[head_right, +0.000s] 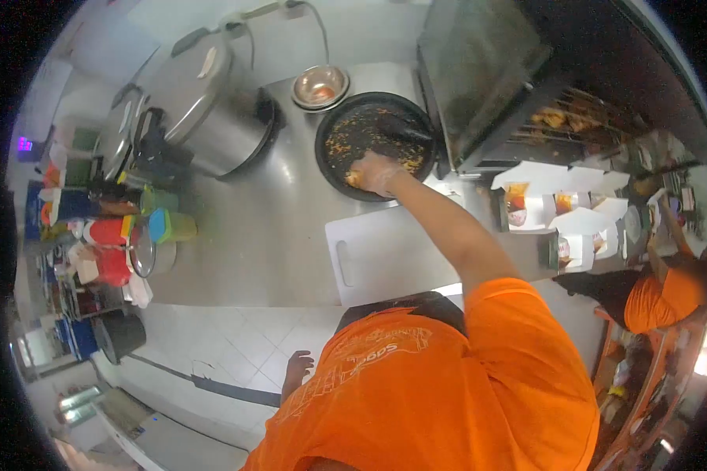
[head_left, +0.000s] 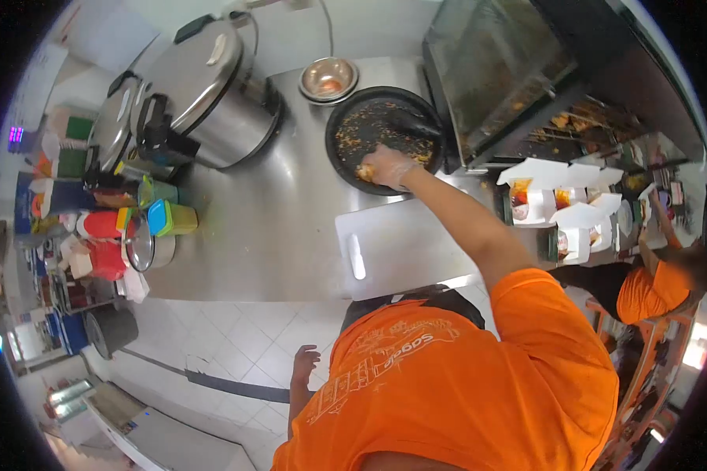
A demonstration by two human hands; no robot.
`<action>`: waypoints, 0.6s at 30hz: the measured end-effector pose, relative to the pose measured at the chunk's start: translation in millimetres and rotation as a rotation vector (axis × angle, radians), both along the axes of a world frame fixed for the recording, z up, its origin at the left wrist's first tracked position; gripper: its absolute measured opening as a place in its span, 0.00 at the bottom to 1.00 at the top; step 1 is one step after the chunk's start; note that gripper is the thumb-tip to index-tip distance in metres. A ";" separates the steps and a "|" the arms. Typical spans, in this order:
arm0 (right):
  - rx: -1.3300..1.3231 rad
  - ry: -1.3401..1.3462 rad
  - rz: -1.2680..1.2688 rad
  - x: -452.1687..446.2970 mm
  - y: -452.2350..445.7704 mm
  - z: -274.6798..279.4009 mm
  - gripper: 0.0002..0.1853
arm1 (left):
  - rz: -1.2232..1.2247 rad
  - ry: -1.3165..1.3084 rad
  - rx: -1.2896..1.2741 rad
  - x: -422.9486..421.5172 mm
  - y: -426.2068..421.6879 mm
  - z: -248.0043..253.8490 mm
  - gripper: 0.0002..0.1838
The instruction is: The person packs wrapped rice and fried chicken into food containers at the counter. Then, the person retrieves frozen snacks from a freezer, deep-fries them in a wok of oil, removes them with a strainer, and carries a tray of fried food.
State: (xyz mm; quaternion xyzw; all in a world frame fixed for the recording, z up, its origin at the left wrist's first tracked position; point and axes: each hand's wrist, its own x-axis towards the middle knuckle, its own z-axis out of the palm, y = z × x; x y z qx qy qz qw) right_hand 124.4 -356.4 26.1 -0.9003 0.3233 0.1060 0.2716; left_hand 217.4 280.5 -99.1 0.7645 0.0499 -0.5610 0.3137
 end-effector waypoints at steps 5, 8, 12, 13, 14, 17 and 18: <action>0.368 -0.453 -0.274 -23.9 -16.4 -46.7 0.27 | -0.146 -0.036 0.004 -7.4 -21.9 -6.0 0.21; 0.837 -0.635 -0.533 -93.3 6.7 -15.6 0.27 | -0.197 -0.048 -0.070 -20.4 -28.9 -5.4 0.21; 0.527 -0.700 -0.724 -254.1 33.0 1.5 0.29 | -0.114 0.083 -0.126 -36.6 -26.3 -26.9 0.20; 0.301 -0.585 -0.668 -293.8 23.7 20.1 0.31 | -0.213 0.085 -0.126 -40.9 -29.4 -40.1 0.20; 0.128 -0.503 -0.740 -327.2 20.6 27.0 0.31 | -0.314 0.090 -0.120 -46.7 -28.3 -53.3 0.19; -0.156 -0.295 -1.033 -397.3 9.6 40.4 0.27 | -0.457 0.087 -0.215 -57.6 -45.4 -73.8 0.19; -0.160 -0.239 -1.037 -406.2 4.4 48.9 0.26 | -0.482 0.079 -0.214 -61.3 -57.2 -76.1 0.19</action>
